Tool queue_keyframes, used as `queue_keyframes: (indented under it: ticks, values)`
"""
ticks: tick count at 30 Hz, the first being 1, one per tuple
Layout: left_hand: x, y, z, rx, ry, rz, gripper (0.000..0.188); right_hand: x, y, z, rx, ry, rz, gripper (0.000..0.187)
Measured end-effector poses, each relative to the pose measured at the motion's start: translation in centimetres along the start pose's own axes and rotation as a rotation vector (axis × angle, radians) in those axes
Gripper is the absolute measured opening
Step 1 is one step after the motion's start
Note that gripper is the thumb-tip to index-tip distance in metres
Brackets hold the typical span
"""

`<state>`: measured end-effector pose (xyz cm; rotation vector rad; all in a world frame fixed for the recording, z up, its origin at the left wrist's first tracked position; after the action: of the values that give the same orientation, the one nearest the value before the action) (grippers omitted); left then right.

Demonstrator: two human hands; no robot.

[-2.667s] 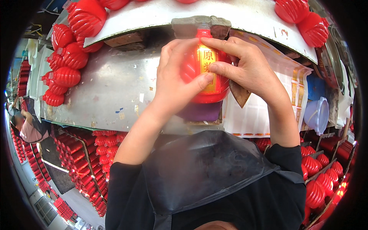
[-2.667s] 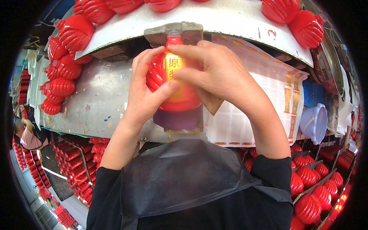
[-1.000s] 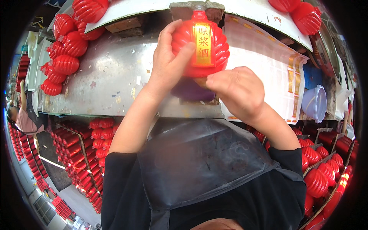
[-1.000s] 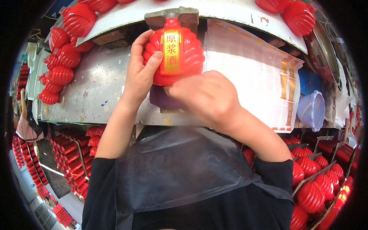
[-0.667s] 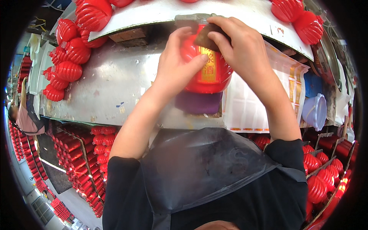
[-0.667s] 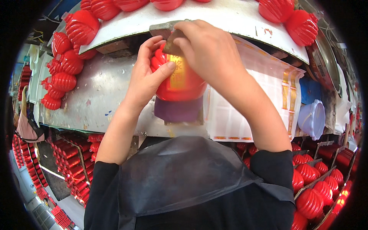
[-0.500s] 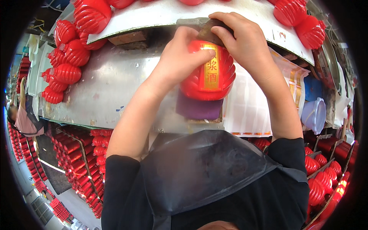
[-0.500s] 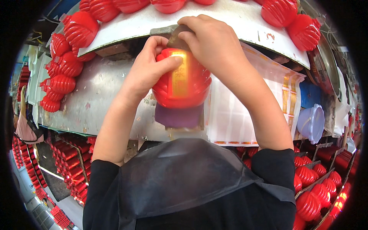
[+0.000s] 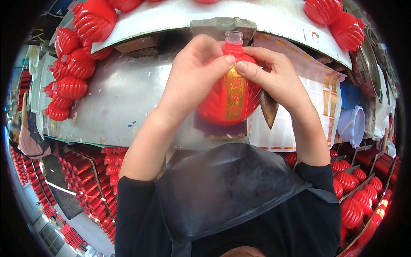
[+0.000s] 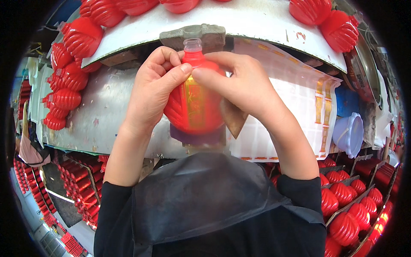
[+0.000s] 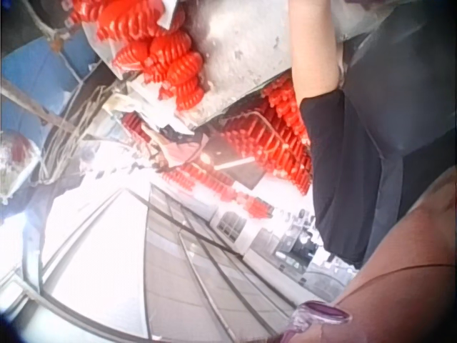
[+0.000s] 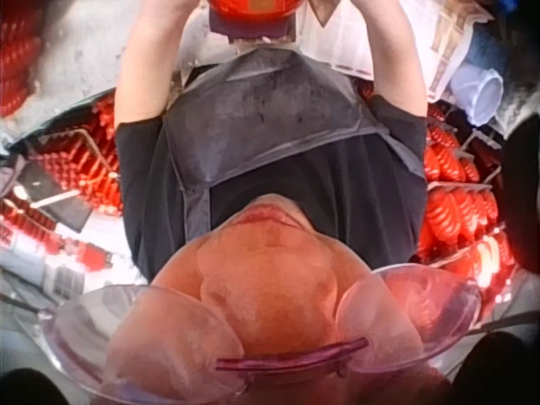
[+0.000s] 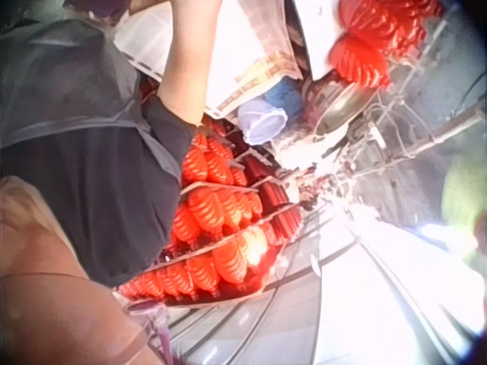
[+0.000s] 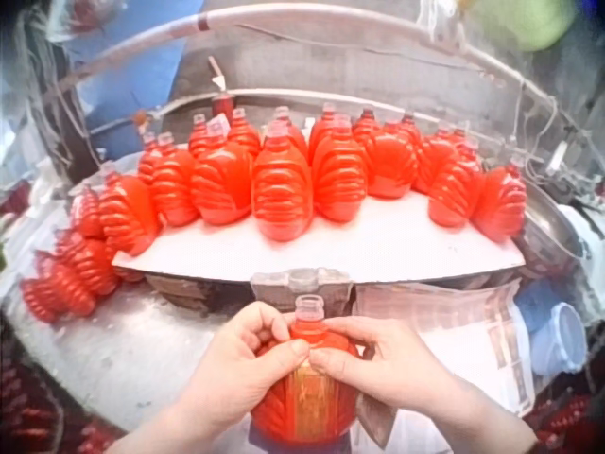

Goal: The person picks up red ribbed plastic containers from a pile, places them on a workbench, and applies a yellow label to each one. The labeled containers are then set aside on the bench.

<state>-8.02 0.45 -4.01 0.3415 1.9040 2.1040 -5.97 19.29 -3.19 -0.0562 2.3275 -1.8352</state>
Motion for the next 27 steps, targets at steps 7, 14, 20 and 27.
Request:
queue_keyframes:
  ticks: [7,14,20,27]
  values:
    - [-1.5,-0.2,-0.1,-0.016,0.050,0.093,0.034,-1.5,-2.3,0.3,-0.072,-0.025,0.001,0.057]
    - [-3.0,0.3,0.5,0.215,-0.018,0.243,0.065,-2.3,-1.8,0.6,-0.131,0.036,-0.085,0.054]
    - [-2.8,0.6,0.7,0.174,0.048,0.130,0.063,-1.9,-2.0,-2.5,0.048,0.015,0.042,0.054]
    - [-1.4,0.3,0.5,0.182,0.112,0.091,0.031,-8.7,-3.3,2.4,-0.333,-0.012,-0.733,0.038]
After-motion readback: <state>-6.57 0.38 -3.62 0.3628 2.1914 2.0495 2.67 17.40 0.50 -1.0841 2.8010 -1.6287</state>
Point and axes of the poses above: each hand's wrist, its own x-axis towards the middle knuckle, its own z-axis out of the palm, y = z × x, the point moved 3 cm from there along x, towards the middle knuckle, and after that the axes turned 9 degrees about x, right-handed, at the moved point
